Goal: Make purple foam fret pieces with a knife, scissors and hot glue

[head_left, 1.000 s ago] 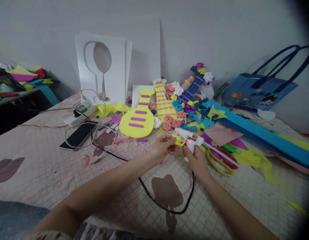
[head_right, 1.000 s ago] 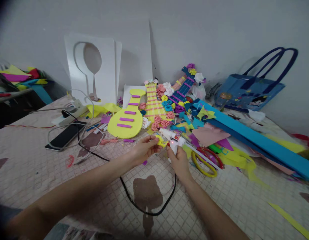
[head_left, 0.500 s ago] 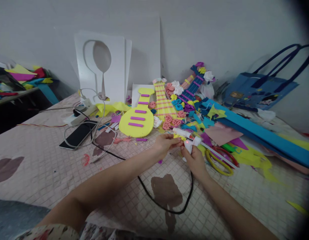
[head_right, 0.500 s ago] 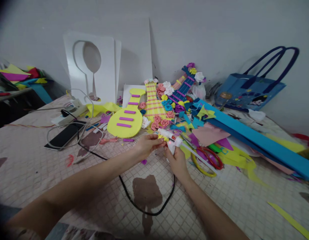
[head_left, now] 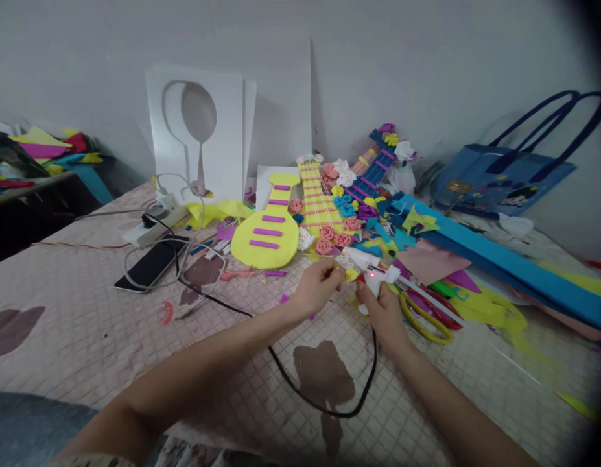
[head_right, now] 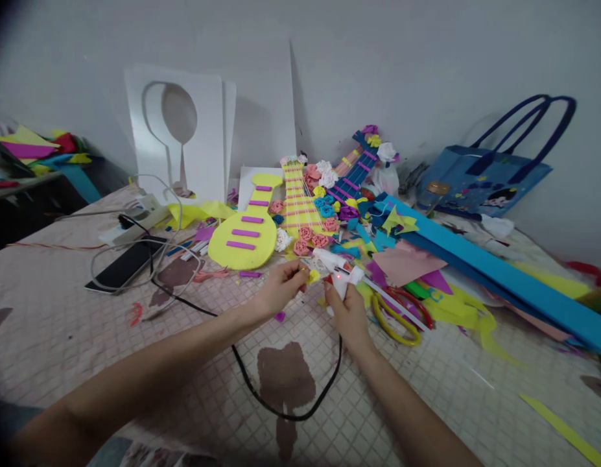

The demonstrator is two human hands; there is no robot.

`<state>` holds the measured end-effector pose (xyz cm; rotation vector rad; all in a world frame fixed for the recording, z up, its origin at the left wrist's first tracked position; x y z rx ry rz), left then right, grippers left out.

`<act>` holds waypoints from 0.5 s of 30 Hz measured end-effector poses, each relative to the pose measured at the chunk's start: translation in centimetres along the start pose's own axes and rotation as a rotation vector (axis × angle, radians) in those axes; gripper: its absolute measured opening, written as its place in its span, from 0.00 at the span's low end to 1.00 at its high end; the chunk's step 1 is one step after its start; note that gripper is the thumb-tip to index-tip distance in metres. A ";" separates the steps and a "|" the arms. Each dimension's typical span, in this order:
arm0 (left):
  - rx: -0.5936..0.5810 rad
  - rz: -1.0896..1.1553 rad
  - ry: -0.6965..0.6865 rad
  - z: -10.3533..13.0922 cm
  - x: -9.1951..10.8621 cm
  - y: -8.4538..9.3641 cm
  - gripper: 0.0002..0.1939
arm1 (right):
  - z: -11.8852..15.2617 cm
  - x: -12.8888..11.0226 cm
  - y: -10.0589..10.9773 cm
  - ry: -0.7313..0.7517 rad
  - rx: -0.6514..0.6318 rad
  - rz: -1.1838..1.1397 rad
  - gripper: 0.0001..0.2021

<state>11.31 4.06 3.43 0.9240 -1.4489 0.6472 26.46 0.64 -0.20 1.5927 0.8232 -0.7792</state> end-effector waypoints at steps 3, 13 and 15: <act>-0.076 0.253 0.120 0.3 -2.3 -0.8 0.08 | 0.0 0.4 0.2 -0.021 0.013 -0.003 0.17; 0.006 0.617 0.133 -1.2 -4.3 -2.3 0.16 | -0.2 -0.1 0.0 0.009 -0.004 0.067 0.16; 0.021 0.593 0.164 -1.3 -4.2 -2.4 0.14 | -0.1 -0.3 -0.1 0.024 -0.005 0.083 0.16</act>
Point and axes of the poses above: each hand's wrist, its own z-axis away from the middle knuckle, its own y-axis out of the back of the hand, x = y × z, the point moved 8 cm from there along -z, towards the middle knuckle, and after that the axes turned 14 degrees about -x, right-handed, at the moved point
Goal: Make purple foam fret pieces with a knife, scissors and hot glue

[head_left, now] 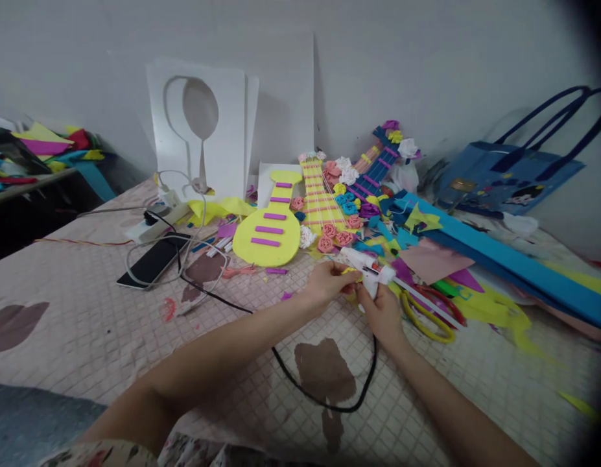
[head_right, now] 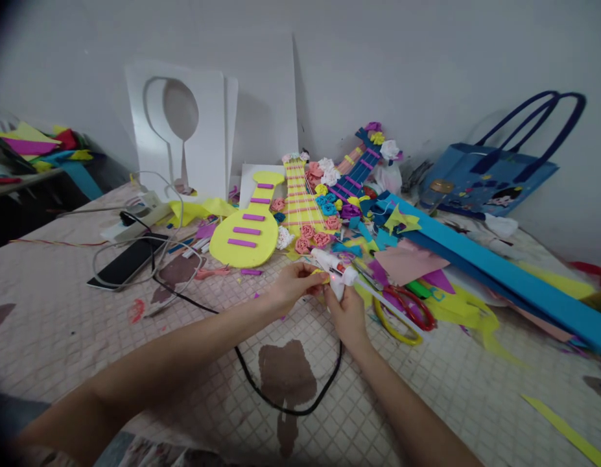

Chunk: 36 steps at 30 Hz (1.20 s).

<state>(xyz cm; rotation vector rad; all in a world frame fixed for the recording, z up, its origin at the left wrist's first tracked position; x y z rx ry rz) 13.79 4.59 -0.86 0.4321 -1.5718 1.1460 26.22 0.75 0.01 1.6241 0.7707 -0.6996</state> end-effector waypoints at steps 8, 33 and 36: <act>0.088 -0.093 0.035 -0.4 0.3 0.3 0.05 | 0.5 -0.6 0.5 0.031 0.065 0.043 0.14; 0.102 0.245 -0.017 0.6 -0.7 -0.6 0.14 | 0.1 0.0 0.2 0.015 0.025 0.044 0.13; 0.102 0.205 -0.006 0.4 -0.7 -0.5 0.12 | 0.2 0.0 0.0 0.027 0.019 0.094 0.12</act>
Point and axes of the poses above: each hand's wrist, its own z-axis away from the middle knuckle, its own y-axis out of the back of the hand, x = y × z, the point moved 8 cm from there along -z, towards the middle knuckle, and after that the axes turned 14 degrees about -x, right-handed, at the moved point
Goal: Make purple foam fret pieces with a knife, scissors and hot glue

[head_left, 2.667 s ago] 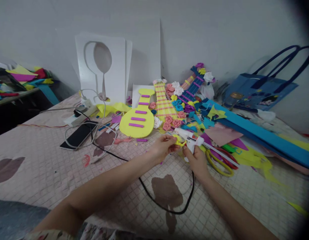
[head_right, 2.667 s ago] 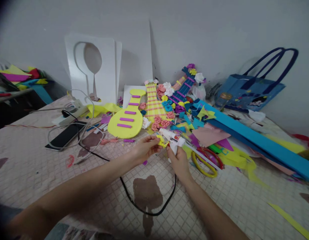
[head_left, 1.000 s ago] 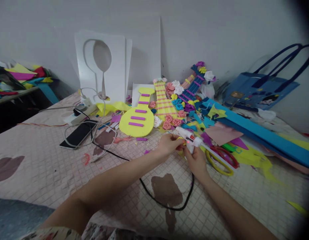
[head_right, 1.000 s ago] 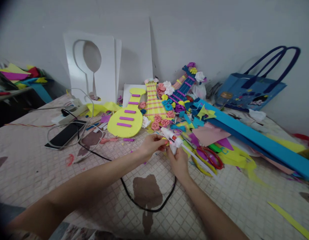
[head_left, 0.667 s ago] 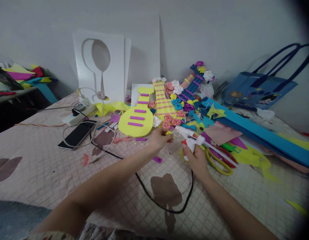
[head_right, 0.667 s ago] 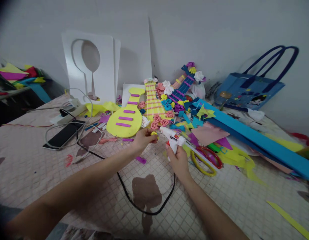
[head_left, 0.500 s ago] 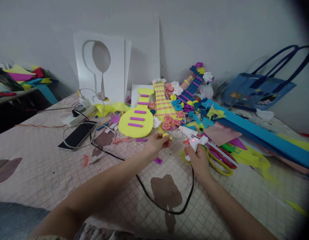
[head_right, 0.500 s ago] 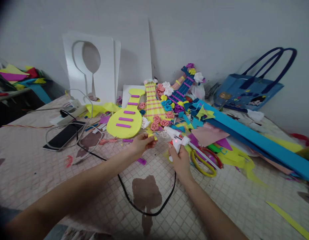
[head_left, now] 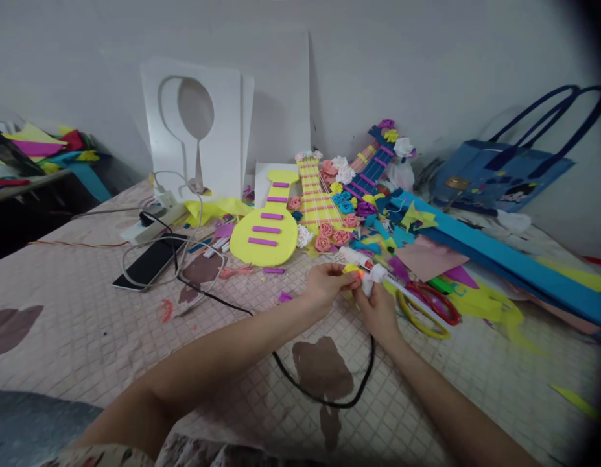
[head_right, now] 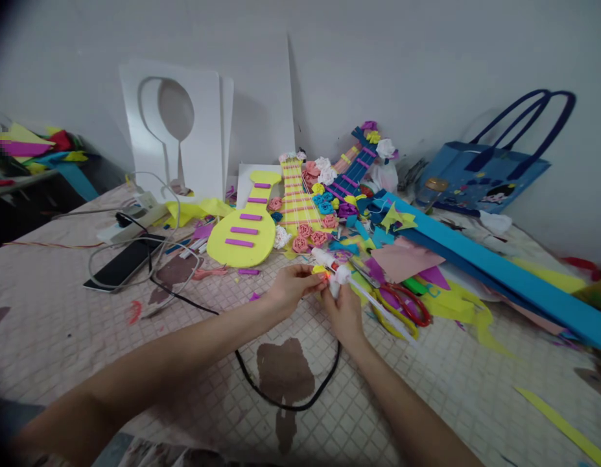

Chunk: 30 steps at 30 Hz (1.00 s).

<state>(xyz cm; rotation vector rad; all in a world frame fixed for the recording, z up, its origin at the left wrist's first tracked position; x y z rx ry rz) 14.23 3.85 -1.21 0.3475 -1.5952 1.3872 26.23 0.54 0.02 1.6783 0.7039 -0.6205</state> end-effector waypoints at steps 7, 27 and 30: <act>0.018 -0.173 -0.048 -0.4 0.8 -0.4 0.05 | 0.1 -0.3 0.0 0.018 0.020 0.058 0.11; -0.182 -0.020 -0.014 1.7 3.1 1.7 0.16 | -0.3 0.4 -0.1 -0.007 -0.026 -0.060 0.18; -0.119 -0.083 0.001 1.5 2.4 1.8 0.14 | -0.2 0.3 -0.1 -0.009 -0.014 -0.042 0.18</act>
Point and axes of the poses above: each hand's wrist, its own z-axis away from the middle knuckle, its own y-axis out of the back of the hand, x = y × z, the point moved 8 cm from there along -z, towards the middle knuckle, and after that the axes turned 14 degrees about -x, right-handed, at the moved point
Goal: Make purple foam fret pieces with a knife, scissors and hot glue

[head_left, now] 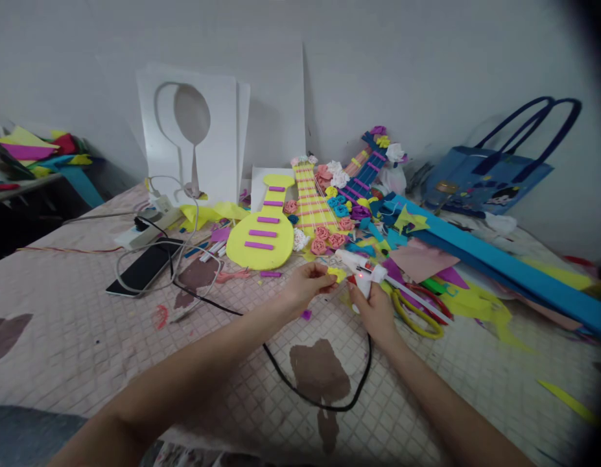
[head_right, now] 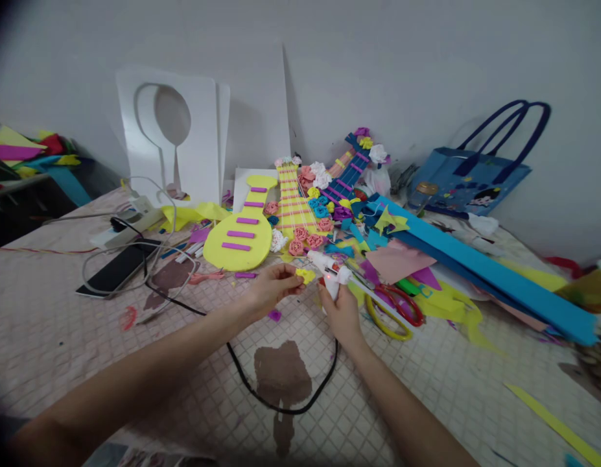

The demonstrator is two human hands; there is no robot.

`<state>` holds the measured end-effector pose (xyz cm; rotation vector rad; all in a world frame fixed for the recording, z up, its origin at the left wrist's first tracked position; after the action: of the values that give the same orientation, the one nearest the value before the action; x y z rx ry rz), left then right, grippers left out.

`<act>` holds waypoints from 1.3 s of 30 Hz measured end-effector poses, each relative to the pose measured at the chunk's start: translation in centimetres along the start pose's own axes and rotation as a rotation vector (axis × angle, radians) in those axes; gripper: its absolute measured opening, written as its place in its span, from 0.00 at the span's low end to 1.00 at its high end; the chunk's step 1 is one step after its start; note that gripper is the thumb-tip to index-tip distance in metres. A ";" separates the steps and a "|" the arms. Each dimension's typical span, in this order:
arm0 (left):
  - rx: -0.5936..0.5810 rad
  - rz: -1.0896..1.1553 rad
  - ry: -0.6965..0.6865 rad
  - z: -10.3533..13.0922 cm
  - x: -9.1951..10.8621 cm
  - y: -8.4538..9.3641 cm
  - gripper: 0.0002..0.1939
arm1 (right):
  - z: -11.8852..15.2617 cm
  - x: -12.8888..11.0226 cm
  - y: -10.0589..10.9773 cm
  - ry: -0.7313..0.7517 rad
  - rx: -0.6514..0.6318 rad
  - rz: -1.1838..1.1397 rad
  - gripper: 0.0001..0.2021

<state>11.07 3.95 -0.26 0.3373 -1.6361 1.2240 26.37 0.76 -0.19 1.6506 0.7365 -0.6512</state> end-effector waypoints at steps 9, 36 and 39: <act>0.036 -0.057 0.057 -1.5 -0.9 -2.0 0.06 | 0.1 0.1 0.1 -0.005 0.041 0.093 0.12; 0.034 -0.217 -0.116 1.2 2.0 -1.7 0.12 | -0.2 0.7 0.4 -0.035 0.048 -0.098 0.17; -0.112 -0.308 -0.003 0.6 1.7 -4.2 0.08 | -0.7 1.3 -0.1 -0.033 0.052 -0.115 0.15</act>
<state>12.93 2.10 3.45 0.5002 -1.5796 0.8971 27.12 1.58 -1.12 1.6501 0.8013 -0.7837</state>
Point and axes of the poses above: each hand's wrist, its own z-axis away from the middle knuckle, its own y-axis out of the back of the hand, x = y × z, the point moved 8 cm from there along -z, towards the middle knuckle, and after that the axes turned 14 degrees about -x, right-handed, at the moved point
